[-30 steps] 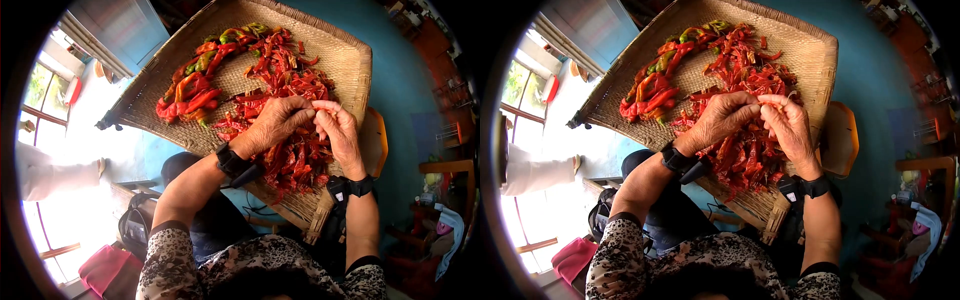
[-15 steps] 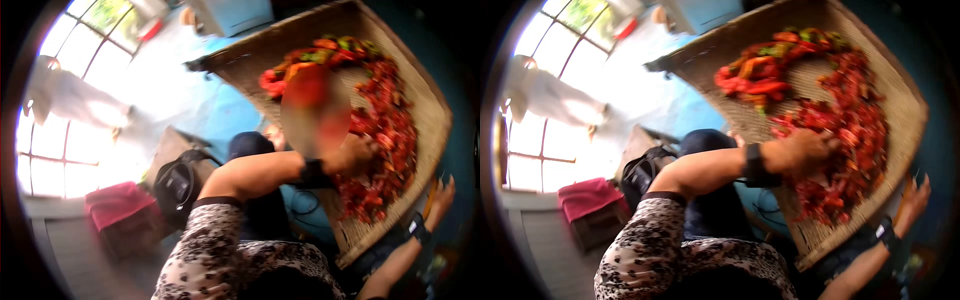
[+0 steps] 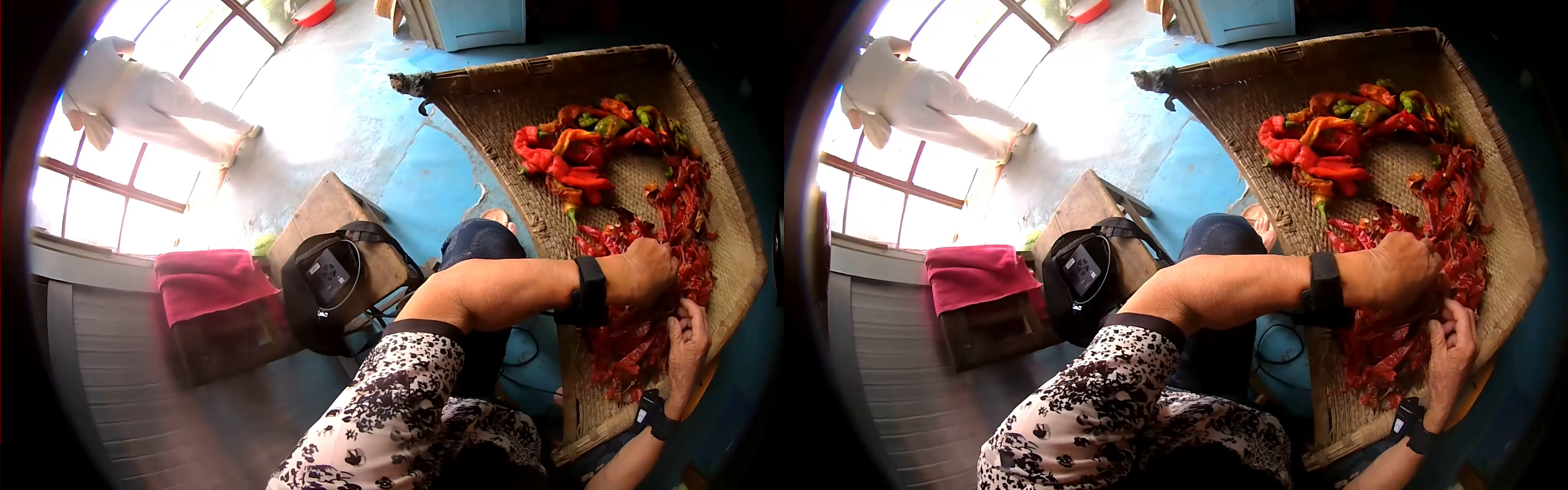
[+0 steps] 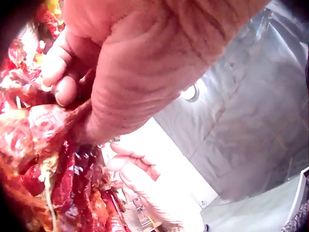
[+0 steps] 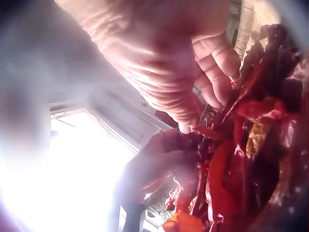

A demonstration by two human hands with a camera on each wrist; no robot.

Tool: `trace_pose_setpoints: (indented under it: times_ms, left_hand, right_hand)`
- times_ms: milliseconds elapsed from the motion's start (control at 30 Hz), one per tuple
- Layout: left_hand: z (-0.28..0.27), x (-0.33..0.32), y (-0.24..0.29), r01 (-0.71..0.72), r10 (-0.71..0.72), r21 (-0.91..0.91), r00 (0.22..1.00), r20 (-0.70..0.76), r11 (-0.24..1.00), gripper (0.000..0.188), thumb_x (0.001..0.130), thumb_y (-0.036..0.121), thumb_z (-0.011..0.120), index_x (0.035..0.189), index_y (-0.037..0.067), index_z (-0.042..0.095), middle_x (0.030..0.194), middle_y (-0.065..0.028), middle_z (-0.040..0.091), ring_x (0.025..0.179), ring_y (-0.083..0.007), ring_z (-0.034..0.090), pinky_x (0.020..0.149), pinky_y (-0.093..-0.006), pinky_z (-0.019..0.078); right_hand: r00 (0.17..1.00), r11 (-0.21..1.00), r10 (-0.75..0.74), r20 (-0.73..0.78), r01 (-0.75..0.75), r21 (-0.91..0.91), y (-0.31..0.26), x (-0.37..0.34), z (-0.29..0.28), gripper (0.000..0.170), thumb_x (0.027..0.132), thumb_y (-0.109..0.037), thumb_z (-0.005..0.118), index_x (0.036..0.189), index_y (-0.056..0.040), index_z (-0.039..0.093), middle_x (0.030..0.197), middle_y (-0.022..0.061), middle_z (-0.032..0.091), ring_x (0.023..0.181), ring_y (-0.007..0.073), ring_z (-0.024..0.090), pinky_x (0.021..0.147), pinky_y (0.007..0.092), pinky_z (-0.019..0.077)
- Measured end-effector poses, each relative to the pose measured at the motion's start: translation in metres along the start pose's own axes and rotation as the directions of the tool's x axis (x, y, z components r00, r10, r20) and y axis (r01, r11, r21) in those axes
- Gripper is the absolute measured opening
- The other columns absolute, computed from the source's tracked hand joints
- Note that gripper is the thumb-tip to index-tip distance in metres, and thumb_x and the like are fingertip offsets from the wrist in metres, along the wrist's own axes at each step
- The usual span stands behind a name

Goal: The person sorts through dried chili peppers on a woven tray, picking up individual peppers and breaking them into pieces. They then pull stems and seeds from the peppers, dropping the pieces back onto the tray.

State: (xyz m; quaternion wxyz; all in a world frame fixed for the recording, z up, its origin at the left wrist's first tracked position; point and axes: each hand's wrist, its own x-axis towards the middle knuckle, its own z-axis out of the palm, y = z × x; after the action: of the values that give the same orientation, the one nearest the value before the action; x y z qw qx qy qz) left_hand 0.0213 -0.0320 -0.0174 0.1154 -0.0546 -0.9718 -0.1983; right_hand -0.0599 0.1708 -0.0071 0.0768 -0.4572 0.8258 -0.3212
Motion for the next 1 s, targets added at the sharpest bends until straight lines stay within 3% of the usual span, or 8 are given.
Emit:
trace_pose_setpoints:
  times_ms: [133, 333, 533, 600, 733, 767, 933, 1000]
  left_hand:
    - [0.001, 0.005, 0.0, 0.02, -0.029, -0.051, 0.983, -0.184, 0.999, 0.039, 0.073, 0.03, 0.068, 0.093, -0.002, 0.061, 0.093, -0.0167, 0.062, 0.086, -0.0273, 0.063, 0.064, -0.037, 0.053]
    - [-0.006, 0.01, 0.008, -0.022, -0.072, -0.248, 0.929, -0.364, 0.968, 0.034, 0.072, 0.018, 0.067, 0.095, -0.004, 0.053, 0.095, -0.0177, 0.054, 0.077, -0.0327, 0.062, 0.062, -0.0403, 0.0515]
    - [0.007, 0.013, 0.015, -0.148, -0.013, -0.308, 0.886, -0.464, 0.94, 0.027, 0.072, 0.013, 0.063, 0.092, -0.003, 0.053, 0.091, -0.0184, 0.053, 0.077, -0.0332, 0.059, 0.064, -0.041, 0.0511]
    - [0.011, 0.014, 0.015, -0.123, -0.022, -0.284, 0.888, -0.46, 0.951, 0.028, 0.071, 0.013, 0.063, 0.092, -0.003, 0.053, 0.091, -0.0185, 0.053, 0.076, -0.0333, 0.059, 0.064, -0.0407, 0.0513]
    - [0.011, 0.015, 0.011, -0.142, -0.011, -0.287, 0.882, -0.472, 0.947, 0.028, 0.07, 0.013, 0.063, 0.092, -0.003, 0.054, 0.091, -0.0181, 0.054, 0.079, -0.0332, 0.059, 0.065, -0.0405, 0.0515]
    - [0.012, 0.016, 0.01, -0.135, 0.002, -0.281, 0.904, -0.428, 0.95, 0.029, 0.069, 0.013, 0.063, 0.092, -0.003, 0.055, 0.091, -0.0181, 0.055, 0.081, -0.0328, 0.059, 0.065, -0.0405, 0.0518]
    - [0.009, 0.016, 0.011, -0.126, 0.036, -0.2, 0.915, -0.401, 0.972, 0.029, 0.067, 0.013, 0.065, 0.091, -0.001, 0.057, 0.093, -0.017, 0.057, 0.085, -0.0296, 0.06, 0.064, -0.0397, 0.053]
    - [0.017, 0.02, 0.012, -0.105, 0.023, -0.174, 0.909, -0.416, 0.979, 0.028, 0.071, 0.021, 0.065, 0.09, 0.0, 0.059, 0.092, -0.0159, 0.057, 0.086, -0.0287, 0.06, 0.063, -0.0389, 0.0524]
  right_hand:
    - [0.985, 0.979, 0.138, -0.106, -0.12, 0.163, 0.001, -0.001, 0.005, 0.048, 0.084, 0.0, 0.063, 0.13, -0.0062, 0.05, 0.101, 0.0059, 0.056, 0.071, 0.0122, 0.045, 0.061, 0.0231, 0.041]
    - [0.988, 0.977, 0.141, -0.063, -0.129, 0.17, 0.006, -0.001, 0.002, 0.053, 0.087, -0.005, 0.062, 0.137, -0.0078, 0.043, 0.116, 0.0101, 0.057, 0.075, 0.0123, 0.046, 0.064, 0.0241, 0.0431]
    - [0.974, 0.963, 0.174, -0.146, -0.136, 0.234, 0.022, 0.003, 0.004, 0.047, 0.093, -0.003, 0.052, 0.138, -0.0056, 0.04, 0.129, 0.0148, 0.052, 0.115, 0.0216, 0.053, 0.092, 0.0306, 0.0434]
    - [0.966, 0.98, 0.144, -0.215, -0.109, 0.168, 0.026, 0.003, 0.0, 0.044, 0.094, -0.004, 0.051, 0.137, -0.0045, 0.041, 0.127, 0.0151, 0.054, 0.107, 0.0203, 0.055, 0.089, 0.0303, 0.044]
    - [0.935, 0.958, 0.288, -0.209, -0.28, 0.071, 0.046, -0.002, -0.016, 0.038, 0.096, -0.014, 0.053, 0.13, 0.0006, 0.046, 0.108, 0.0126, 0.059, 0.087, 0.0158, 0.053, 0.074, 0.0272, 0.045]
    - [0.946, 0.985, 0.171, -0.275, -0.167, 0.04, 0.055, -0.004, -0.012, 0.037, 0.096, -0.016, 0.054, 0.127, 0.0026, 0.047, 0.098, 0.0098, 0.056, 0.082, 0.0147, 0.05, 0.069, 0.0256, 0.0435]
    - [0.943, 0.96, 0.265, -0.199, -0.238, 0.151, 0.046, -0.003, -0.015, 0.037, 0.096, -0.016, 0.054, 0.126, 0.0052, 0.048, 0.093, 0.0059, 0.053, 0.081, 0.014, 0.048, 0.07, 0.0248, 0.0428]
    - [0.932, 0.981, 0.163, -0.323, -0.118, 0.153, 0.057, -0.003, -0.012, 0.035, 0.097, -0.014, 0.053, 0.126, 0.0052, 0.047, 0.094, 0.0041, 0.052, 0.08, 0.0115, 0.047, 0.069, 0.0228, 0.0422]
